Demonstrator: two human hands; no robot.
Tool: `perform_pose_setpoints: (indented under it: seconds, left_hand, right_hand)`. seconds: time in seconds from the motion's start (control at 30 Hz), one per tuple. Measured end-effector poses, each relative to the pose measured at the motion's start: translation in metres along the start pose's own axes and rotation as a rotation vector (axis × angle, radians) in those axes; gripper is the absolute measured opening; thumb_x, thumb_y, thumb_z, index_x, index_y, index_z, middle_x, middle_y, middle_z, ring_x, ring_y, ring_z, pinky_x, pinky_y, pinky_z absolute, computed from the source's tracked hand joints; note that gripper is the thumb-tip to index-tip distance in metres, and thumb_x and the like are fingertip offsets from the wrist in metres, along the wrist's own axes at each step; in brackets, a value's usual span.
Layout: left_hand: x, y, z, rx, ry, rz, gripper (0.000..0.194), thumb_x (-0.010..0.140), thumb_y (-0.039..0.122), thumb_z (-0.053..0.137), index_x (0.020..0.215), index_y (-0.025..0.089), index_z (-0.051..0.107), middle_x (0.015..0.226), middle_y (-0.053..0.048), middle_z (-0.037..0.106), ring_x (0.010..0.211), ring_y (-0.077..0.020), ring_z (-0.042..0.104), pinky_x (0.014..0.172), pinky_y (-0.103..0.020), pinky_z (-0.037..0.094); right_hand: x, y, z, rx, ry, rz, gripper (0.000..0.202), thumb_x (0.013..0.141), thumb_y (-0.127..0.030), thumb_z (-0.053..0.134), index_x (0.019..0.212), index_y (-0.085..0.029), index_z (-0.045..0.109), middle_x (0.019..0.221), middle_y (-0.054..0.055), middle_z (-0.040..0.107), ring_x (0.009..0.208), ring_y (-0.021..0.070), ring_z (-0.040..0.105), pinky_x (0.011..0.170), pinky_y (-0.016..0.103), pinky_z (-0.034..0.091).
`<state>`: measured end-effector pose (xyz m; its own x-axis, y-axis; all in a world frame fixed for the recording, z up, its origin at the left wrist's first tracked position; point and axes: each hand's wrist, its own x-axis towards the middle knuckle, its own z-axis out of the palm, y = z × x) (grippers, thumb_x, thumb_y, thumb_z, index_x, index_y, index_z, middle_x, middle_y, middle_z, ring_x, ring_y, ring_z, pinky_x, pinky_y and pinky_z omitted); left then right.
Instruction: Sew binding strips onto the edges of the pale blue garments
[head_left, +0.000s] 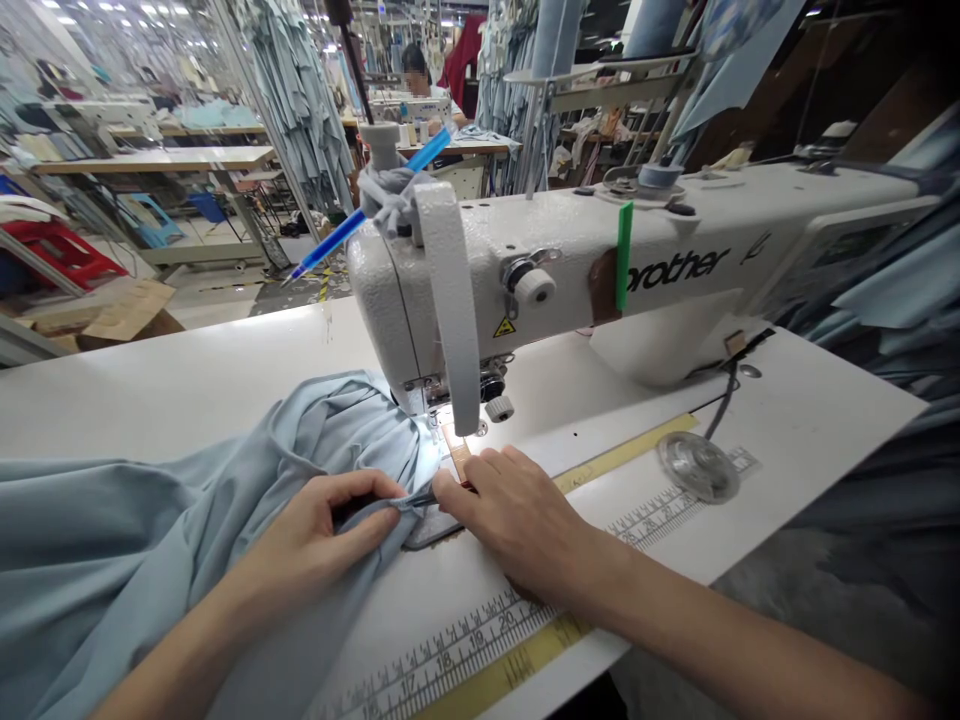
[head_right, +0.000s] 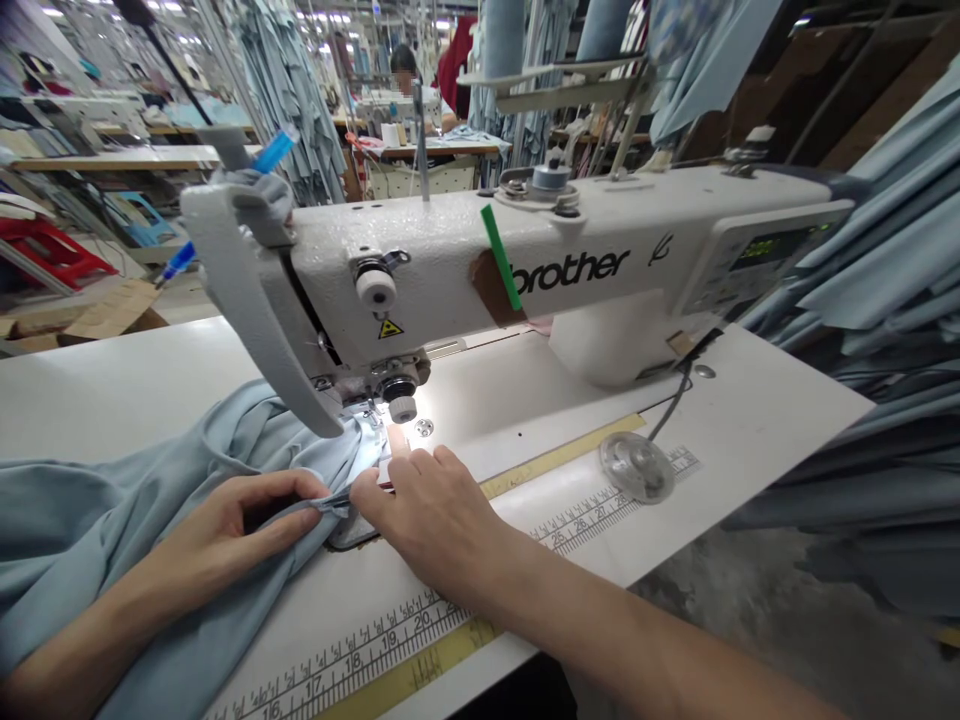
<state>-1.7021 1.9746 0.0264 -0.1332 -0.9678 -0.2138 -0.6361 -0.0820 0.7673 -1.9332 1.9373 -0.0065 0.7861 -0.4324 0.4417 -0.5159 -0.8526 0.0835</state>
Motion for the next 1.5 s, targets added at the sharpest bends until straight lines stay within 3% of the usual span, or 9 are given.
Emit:
perform_pose_setpoints:
  seconds: [0.33,0.67,1.17,1.27,1.33,1.43,1.5]
  left_hand:
    - [-0.003,-0.001,-0.001,0.010,-0.005,0.006,0.033,0.083,0.055,0.060,0.087,0.024,0.072,0.081,0.001,0.071,0.079,-0.0173,0.064,0.071,-0.023,0.049]
    - [-0.001,-0.004,-0.001,0.033,0.022,0.030,0.034,0.083,0.054,0.061,0.086,0.022,0.072,0.081,0.000,0.071,0.078,-0.0191,0.065,0.071,-0.025,0.051]
    - [-0.003,-0.010,0.001,0.004,0.032,0.027,0.030,0.084,0.052,0.064,0.090,0.024,0.073,0.090,0.000,0.074,0.088,-0.0210,0.066,0.077,-0.026,0.051]
    - [-0.003,-0.009,0.000,-0.037,0.003,0.022,0.030,0.087,0.052,0.061,0.093,0.024,0.071,0.090,0.000,0.072,0.088,-0.0196,0.065,0.077,-0.025,0.050]
    - [-0.004,-0.007,0.000,-0.065,-0.020,0.030,0.030,0.089,0.051,0.059,0.093,0.024,0.070,0.088,0.001,0.071,0.086,-0.0182,0.064,0.076,-0.024,0.049]
    - [-0.005,-0.004,-0.001,-0.094,-0.042,0.044,0.028,0.090,0.049,0.058,0.092,0.023,0.070,0.086,0.002,0.070,0.085,-0.0170,0.063,0.076,-0.023,0.048]
    - [-0.005,-0.003,-0.002,-0.106,-0.041,0.051,0.028,0.090,0.048,0.057,0.091,0.023,0.069,0.085,0.002,0.070,0.084,-0.0167,0.063,0.077,-0.022,0.048]
  right_hand:
    - [0.002,-0.002,0.000,-0.032,-0.037,0.005,0.029,0.093,-0.002,0.043,0.118,-0.014,0.051,0.101,0.012,0.065,0.077,0.0230,0.054,0.066,0.035,0.033]
    - [0.010,0.001,-0.005,0.170,-0.236,0.089,0.014,0.099,-0.007,0.047,0.100,-0.019,0.055,0.083,0.002,0.056,0.067,0.0170,0.041,0.059,0.031,0.023]
    - [0.018,0.008,-0.007,0.313,-0.331,0.092,0.008,0.100,-0.015,0.054,0.098,-0.018,0.060,0.077,-0.001,0.057,0.064,0.0143,0.042,0.056,0.029,0.022]
    - [0.016,0.011,-0.012,0.345,-0.300,0.104,0.007,0.101,-0.018,0.054,0.100,-0.017,0.061,0.080,0.001,0.060,0.068,0.0155,0.048,0.059,0.028,0.029]
    - [0.014,0.011,-0.016,0.484,-0.220,0.166,0.008,0.101,-0.020,0.057,0.108,-0.016,0.060,0.088,0.003,0.064,0.075,0.0162,0.055,0.065,0.027,0.037]
    - [0.010,0.003,-0.019,0.718,-0.123,0.238,0.026,0.094,-0.011,0.059,0.119,-0.016,0.058,0.092,0.002,0.069,0.075,0.0152,0.060,0.067,0.025,0.044]
    - [0.007,-0.009,-0.016,0.711,-0.076,0.211,0.036,0.088,-0.006,0.054,0.123,-0.014,0.057,0.090,0.003,0.070,0.073,0.0169,0.062,0.066,0.027,0.046]
